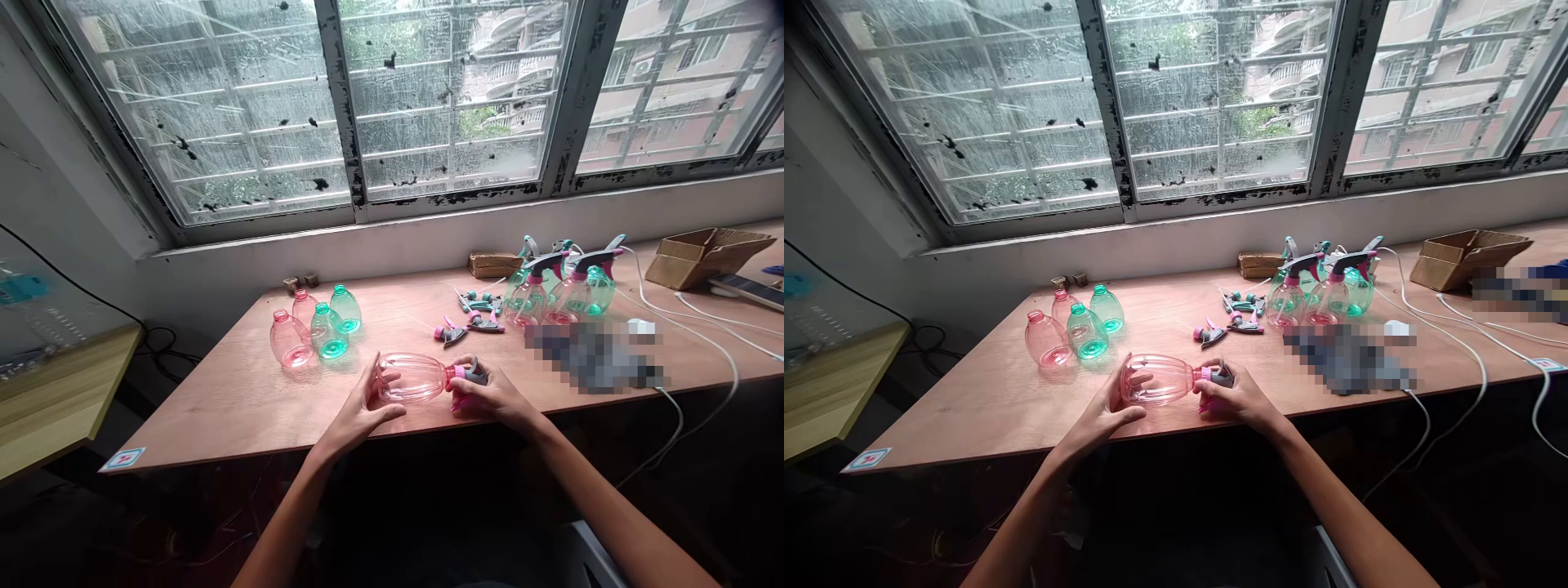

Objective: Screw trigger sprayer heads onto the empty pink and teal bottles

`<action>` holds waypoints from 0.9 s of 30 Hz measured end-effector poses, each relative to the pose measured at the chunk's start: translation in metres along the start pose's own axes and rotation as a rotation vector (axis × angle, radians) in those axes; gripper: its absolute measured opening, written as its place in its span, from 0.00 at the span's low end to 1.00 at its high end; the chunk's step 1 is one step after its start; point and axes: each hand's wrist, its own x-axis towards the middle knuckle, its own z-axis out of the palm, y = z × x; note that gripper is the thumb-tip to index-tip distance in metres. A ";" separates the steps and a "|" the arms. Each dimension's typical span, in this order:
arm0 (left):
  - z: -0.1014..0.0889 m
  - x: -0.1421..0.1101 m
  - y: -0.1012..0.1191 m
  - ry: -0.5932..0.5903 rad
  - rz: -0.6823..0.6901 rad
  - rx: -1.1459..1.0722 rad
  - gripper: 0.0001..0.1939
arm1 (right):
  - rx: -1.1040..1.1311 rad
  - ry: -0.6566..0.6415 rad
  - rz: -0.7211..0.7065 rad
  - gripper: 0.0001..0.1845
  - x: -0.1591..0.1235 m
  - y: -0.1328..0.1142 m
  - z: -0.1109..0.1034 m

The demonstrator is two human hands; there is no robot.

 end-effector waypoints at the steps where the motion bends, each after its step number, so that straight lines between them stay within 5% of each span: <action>1: 0.000 0.001 -0.001 0.002 -0.008 -0.004 0.55 | -0.004 -0.001 0.001 0.25 0.000 0.000 0.000; 4: -0.001 0.002 -0.002 0.002 0.016 -0.006 0.51 | -0.006 -0.004 -0.006 0.25 0.000 0.001 0.000; 12: -0.001 0.001 -0.001 -0.005 0.020 -0.003 0.62 | -0.013 -0.007 -0.026 0.25 0.001 0.000 -0.001; 17: 0.001 0.002 0.001 0.008 0.009 -0.040 0.52 | 0.007 -0.009 -0.015 0.24 0.001 0.001 -0.001; 23: 0.001 -0.001 0.003 -0.022 0.022 -0.009 0.59 | 0.029 0.008 -0.007 0.24 0.000 0.001 -0.001; 27: 0.001 0.000 0.004 -0.005 -0.011 -0.019 0.53 | -0.006 -0.013 -0.010 0.24 -0.001 0.001 -0.001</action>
